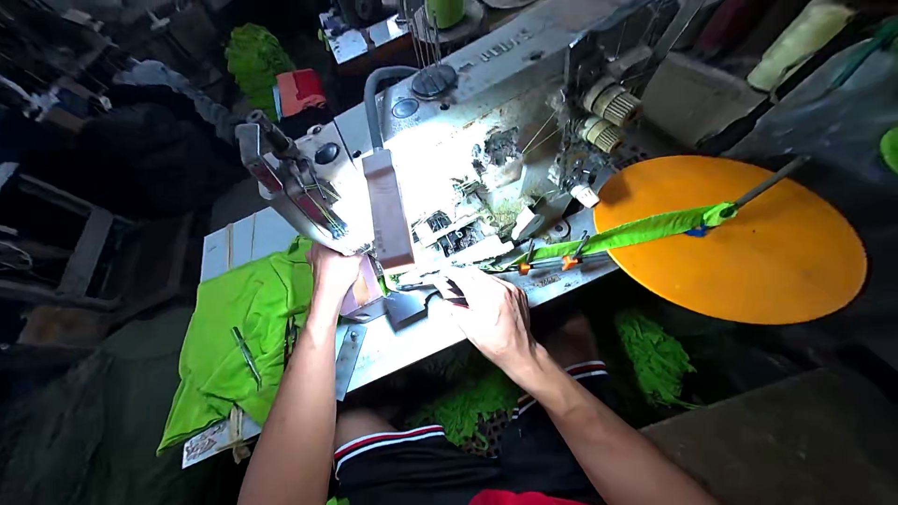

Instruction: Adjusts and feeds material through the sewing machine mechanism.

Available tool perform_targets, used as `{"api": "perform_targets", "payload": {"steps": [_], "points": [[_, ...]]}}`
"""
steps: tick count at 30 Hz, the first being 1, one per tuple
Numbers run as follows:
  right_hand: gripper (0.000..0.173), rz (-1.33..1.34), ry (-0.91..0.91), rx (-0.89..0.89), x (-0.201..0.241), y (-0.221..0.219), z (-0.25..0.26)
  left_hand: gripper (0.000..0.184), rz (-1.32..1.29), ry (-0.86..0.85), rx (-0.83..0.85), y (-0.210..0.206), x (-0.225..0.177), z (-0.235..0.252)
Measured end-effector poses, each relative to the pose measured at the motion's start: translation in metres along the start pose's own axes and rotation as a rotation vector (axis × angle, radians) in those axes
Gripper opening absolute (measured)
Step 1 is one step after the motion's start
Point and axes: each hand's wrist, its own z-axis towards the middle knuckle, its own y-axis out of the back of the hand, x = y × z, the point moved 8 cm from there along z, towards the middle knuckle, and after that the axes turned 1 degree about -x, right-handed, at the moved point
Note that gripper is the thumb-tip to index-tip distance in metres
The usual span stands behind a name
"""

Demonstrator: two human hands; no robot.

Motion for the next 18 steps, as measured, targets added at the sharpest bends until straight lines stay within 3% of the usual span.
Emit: {"api": "perform_targets", "payload": {"steps": [5,11,14,18], "points": [[0.025,-0.115,-0.015,0.086,0.009,-0.006,0.022,0.059,-0.151,0.077,0.053,0.011,-0.02,-0.006],[0.024,-0.187,-0.034,0.145,0.014,-0.012,0.038,0.055,-0.108,-0.012,0.05,0.009,-0.025,0.002],[0.043,-0.173,-0.029,0.122,0.013,-0.018,0.042,0.056,-0.12,-0.038,0.021,0.004,-0.021,0.006],[0.051,-0.215,-0.032,0.199,0.012,-0.023,0.038,0.055,-0.117,-0.087,-0.013,0.001,-0.017,0.01]]}}
